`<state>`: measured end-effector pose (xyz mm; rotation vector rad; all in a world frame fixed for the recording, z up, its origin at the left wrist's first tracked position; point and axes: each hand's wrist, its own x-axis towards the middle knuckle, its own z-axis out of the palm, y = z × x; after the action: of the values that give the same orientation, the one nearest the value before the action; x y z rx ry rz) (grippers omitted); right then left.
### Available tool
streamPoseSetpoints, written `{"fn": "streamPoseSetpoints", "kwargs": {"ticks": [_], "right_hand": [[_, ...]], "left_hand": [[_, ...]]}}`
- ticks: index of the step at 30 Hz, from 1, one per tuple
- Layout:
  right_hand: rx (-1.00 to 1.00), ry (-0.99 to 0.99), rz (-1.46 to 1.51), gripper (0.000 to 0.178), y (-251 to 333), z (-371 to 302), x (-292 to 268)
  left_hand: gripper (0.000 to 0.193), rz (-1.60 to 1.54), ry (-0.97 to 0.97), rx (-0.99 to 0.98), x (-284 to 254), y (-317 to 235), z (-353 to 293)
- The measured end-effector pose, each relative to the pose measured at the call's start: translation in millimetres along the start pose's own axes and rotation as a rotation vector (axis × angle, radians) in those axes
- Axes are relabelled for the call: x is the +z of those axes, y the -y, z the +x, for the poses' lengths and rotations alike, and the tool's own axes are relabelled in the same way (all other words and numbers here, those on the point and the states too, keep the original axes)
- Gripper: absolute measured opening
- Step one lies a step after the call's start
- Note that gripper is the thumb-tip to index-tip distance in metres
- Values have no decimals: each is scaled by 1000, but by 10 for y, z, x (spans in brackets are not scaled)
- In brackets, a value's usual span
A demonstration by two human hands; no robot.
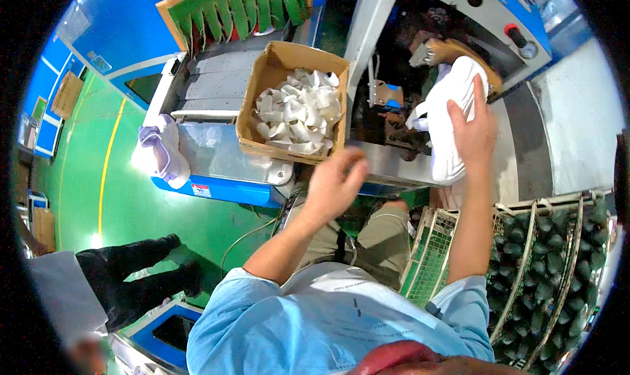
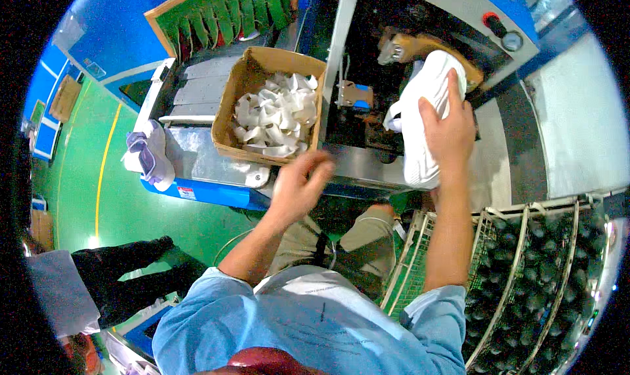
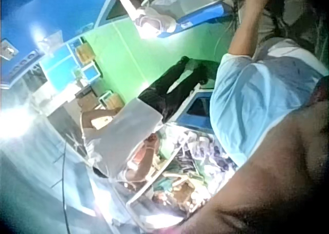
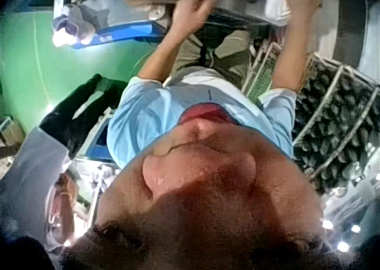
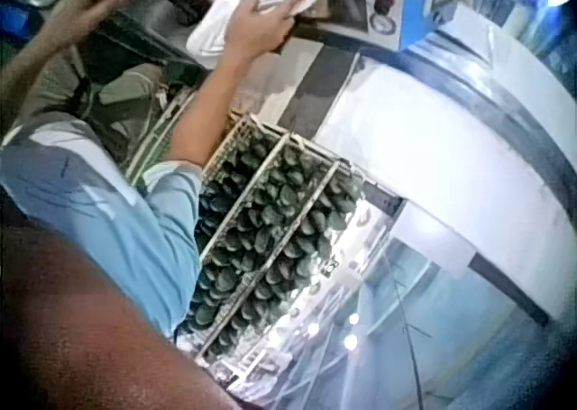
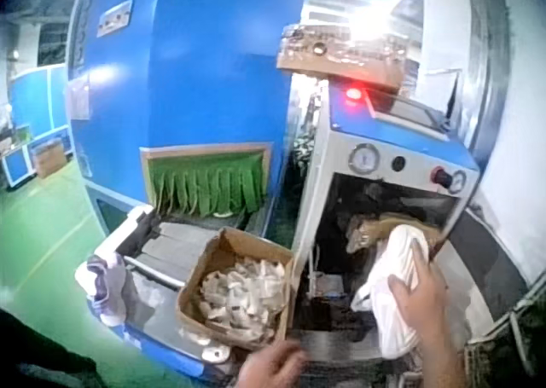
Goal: The person takes white sneakers from a conveyor belt, fits them onto green shoe lasts, and places them into a machine for processing. They handle multiple shoes one by one, ensuring each is properly fitted before inserting it into the machinery and then returning it to the conveyor belt.
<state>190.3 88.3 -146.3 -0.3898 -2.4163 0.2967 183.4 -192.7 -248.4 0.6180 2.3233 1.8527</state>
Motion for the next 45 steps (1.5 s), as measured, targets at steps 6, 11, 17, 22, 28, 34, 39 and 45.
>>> {"fn": "streamPoseSetpoints", "kwargs": {"ticks": [6,11,17,22,28,34,39,45], "right_hand": [[-120,-212,-37,85,74,-1278,-380],[-213,223,-42,76,227,-2144,-1073],[572,371,989,67,140,-1919,-997],[972,365,1794,53,13,-694,-326],[589,91,1508,64,30,-1146,-104],[715,294,671,72,-796,-3359,-609],[1349,-62,-220,65,-763,-5530,-1097],[1974,-312,-694,58,-1483,-7212,-1795]], "left_hand": [[44,-581,559,-171,596,-66,-286],[93,-1246,955,-566,665,14,-472],[68,-1084,852,-936,696,215,-924],[58,-579,964,-616,590,346,-1005],[46,-282,985,-581,478,659,-1176],[39,-289,843,-635,537,921,-1346],[34,-114,1016,-452,677,762,-1219],[36,19,1148,-244,955,774,-1231]]}}
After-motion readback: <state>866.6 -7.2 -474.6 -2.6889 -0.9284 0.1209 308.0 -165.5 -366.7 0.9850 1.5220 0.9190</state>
